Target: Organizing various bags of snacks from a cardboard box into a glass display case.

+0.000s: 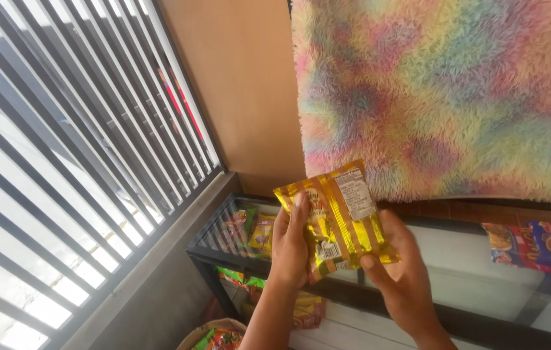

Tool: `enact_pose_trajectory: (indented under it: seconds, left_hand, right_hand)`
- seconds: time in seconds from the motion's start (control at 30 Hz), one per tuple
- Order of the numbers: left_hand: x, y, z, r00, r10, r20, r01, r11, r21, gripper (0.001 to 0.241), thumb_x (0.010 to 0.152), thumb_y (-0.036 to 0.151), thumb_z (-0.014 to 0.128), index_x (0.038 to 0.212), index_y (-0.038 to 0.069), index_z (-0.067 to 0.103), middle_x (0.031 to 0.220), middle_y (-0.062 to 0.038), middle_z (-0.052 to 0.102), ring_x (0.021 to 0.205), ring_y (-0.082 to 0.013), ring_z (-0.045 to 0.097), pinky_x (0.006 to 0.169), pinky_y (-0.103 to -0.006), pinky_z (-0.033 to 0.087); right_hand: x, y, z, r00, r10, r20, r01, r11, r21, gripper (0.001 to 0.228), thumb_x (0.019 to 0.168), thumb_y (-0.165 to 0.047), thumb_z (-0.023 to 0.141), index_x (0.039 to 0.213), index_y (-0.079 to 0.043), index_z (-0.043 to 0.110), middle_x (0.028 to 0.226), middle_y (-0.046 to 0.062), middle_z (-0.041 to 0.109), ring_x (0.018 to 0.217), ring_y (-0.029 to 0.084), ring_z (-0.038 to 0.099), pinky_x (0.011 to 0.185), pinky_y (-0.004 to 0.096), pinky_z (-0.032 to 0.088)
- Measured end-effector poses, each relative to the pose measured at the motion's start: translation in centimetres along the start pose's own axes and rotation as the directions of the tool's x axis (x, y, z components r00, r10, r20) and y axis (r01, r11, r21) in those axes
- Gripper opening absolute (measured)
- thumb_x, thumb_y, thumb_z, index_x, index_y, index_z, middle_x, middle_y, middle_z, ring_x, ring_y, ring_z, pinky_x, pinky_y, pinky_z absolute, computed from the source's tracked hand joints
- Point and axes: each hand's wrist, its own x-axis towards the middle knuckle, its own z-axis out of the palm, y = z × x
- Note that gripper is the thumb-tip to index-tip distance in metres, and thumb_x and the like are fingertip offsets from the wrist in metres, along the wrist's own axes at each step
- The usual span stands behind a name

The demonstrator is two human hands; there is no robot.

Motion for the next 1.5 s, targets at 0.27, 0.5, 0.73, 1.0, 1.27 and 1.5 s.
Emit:
enact_pose_trajectory:
  seconds: [0.27,0.5,0.73,1.0,1.27,1.5]
  left_hand:
    - [-1.0,1.5,3.3,0.991,0.128,0.025,-0.130,0.957,0.260,0.048,0.104,0.038,0.061,0.131,-0.001,0.055,0.109,-0.007,0.058,0.093,-0.0124,0.053,0.081,-0.0304,0.046]
    - [-4.2,3.5,5.0,0.943,0.147,0.297,-0.183,0.978,0.099,0.048,0.099,0.041,0.056,0.135,0.009,0.055,0.125,-0.001,0.064,0.114,-0.0063,0.063,0.098,-0.0232,0.052]
    - [-1.7,2.8,4.4,0.978,0.120,0.172,-0.150,0.974,0.171,0.033,0.109,0.028,0.061,0.119,-0.003,0.064,0.095,-0.005,0.067,0.083,-0.0095,0.061,0.072,-0.0270,0.053]
    - [-2.0,3.1,5.3,0.989,0.060,0.133,-0.059,0.998,-0.014,0.027,0.105,0.027,0.060,0.108,0.001,0.066,0.095,-0.005,0.072,0.080,-0.0070,0.065,0.071,-0.0272,0.057]
    - [-0.1,2.0,3.4,0.997,0.040,0.067,-0.045,0.996,0.072,0.027,0.103,0.024,0.065,0.105,-0.002,0.069,0.090,-0.005,0.071,0.074,-0.0078,0.062,0.065,-0.0271,0.053]
    - [-3.2,0.7,2.8,0.891,0.438,0.120,-0.447,0.802,0.396,0.038,0.106,0.025,0.068,0.130,-0.001,0.052,0.119,-0.015,0.060,0.101,-0.0151,0.061,0.087,-0.0288,0.056]
  right_hand:
    - [-1.0,0.0,0.1,0.981,0.175,-0.078,-0.168,0.981,0.095,0.059,0.094,-0.016,0.070,0.147,0.003,0.052,0.129,0.015,0.066,0.117,0.021,0.060,0.100,0.035,0.047]
    - [-0.8,-2.0,0.5,0.804,-0.539,0.250,0.491,0.365,-0.791,0.052,0.078,-0.007,0.074,0.130,-0.006,0.066,0.140,0.018,0.059,0.131,0.031,0.055,0.109,0.040,0.044]
    - [-1.0,-4.4,0.8,0.749,-0.496,0.440,0.662,0.523,-0.537,0.053,0.077,-0.024,0.086,0.123,-0.005,0.067,0.143,0.013,0.055,0.137,0.034,0.050,0.115,0.045,0.038]
    - [-0.7,0.6,-2.8,0.955,0.285,0.086,-0.294,0.948,0.119,0.059,0.094,-0.020,0.070,0.142,0.009,0.051,0.125,0.019,0.070,0.113,0.022,0.065,0.099,0.038,0.051]
    - [-1.6,-0.4,-1.7,0.961,0.276,0.031,-0.273,0.959,-0.079,0.054,0.091,-0.013,0.070,0.140,0.003,0.056,0.118,0.013,0.075,0.105,0.015,0.070,0.092,0.031,0.057]
    - [-1.5,-2.5,0.8,0.973,-0.230,-0.033,0.169,0.799,-0.578,0.054,0.089,-0.006,0.070,0.141,0.000,0.056,0.128,0.011,0.067,0.112,0.018,0.069,0.092,0.028,0.056]
